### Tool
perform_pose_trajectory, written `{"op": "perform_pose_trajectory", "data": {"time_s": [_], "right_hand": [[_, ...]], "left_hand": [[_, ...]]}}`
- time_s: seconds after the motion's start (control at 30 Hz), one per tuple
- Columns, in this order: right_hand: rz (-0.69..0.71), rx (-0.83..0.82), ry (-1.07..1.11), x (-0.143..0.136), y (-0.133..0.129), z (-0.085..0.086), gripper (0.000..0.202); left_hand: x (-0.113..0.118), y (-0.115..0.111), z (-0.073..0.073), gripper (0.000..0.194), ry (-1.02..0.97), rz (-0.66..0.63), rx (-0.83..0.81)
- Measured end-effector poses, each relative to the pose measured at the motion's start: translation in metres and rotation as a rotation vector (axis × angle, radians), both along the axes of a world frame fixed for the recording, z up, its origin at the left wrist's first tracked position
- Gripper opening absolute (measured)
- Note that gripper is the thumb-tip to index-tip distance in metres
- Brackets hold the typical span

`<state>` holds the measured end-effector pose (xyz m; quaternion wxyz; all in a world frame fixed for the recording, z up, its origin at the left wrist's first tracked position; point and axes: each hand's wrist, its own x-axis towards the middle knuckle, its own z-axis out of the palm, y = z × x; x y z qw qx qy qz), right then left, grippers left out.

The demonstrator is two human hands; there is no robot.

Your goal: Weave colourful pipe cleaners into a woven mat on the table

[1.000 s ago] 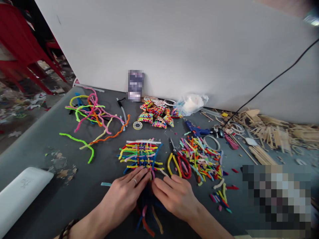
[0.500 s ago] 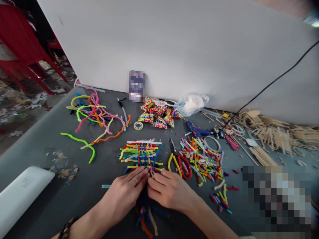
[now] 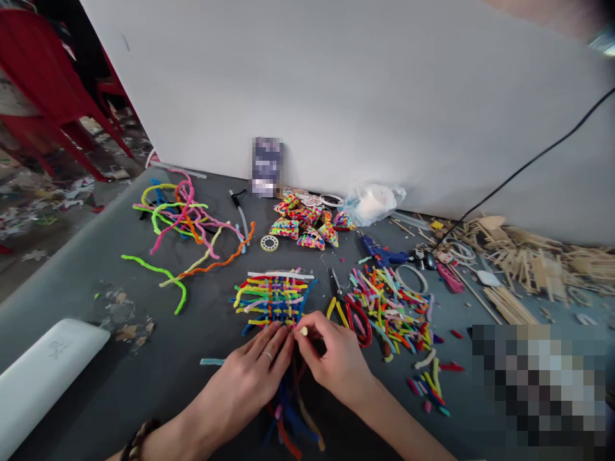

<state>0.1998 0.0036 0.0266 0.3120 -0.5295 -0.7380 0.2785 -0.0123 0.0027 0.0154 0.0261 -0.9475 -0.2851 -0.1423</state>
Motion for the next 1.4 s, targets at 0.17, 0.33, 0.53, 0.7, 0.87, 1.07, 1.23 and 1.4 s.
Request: {"op": "perform_pose_trajectory", "data": {"time_s": [0.17, 0.33, 0.53, 0.7, 0.87, 1.07, 1.23, 1.4], "right_hand": [[-0.092, -0.171, 0.184, 0.0, 0.011, 0.006, 0.006], [-0.123, -0.237, 0.171, 0.001, 0.018, 0.004, 0.008], [-0.125, -0.198, 0.12, -0.003, 0.023, 0.004, 0.007], [-0.092, -0.18, 0.076, -0.002, 0.026, 0.01, 0.005], [-0.073, -0.186, -0.057, 0.0, 0.035, 0.02, 0.004], [-0.063, -0.155, -0.182, -0.002, 0.053, 0.024, 0.008], [-0.114, -0.07, -0.269, -0.01, 0.059, 0.014, 0.008], [-0.139, -0.046, -0.214, -0.009, 0.05, 0.008, 0.005]], "left_hand": [[0.003, -0.005, -0.001, 0.049, 0.062, 0.007, 0.08], [0.005, -0.007, -0.005, 0.05, 0.06, 0.026, 0.138], [0.008, -0.006, -0.004, 0.058, 0.106, 0.022, 0.098], [0.009, -0.007, -0.006, 0.056, 0.125, 0.041, 0.095], [0.006, -0.006, -0.007, 0.056, 0.126, 0.028, 0.081], [0.007, -0.006, -0.007, 0.06, 0.144, 0.025, 0.032], [0.009, -0.007, -0.009, 0.061, 0.147, 0.027, 0.019], [0.007, -0.007, -0.01, 0.058, 0.137, 0.033, 0.015]]}}
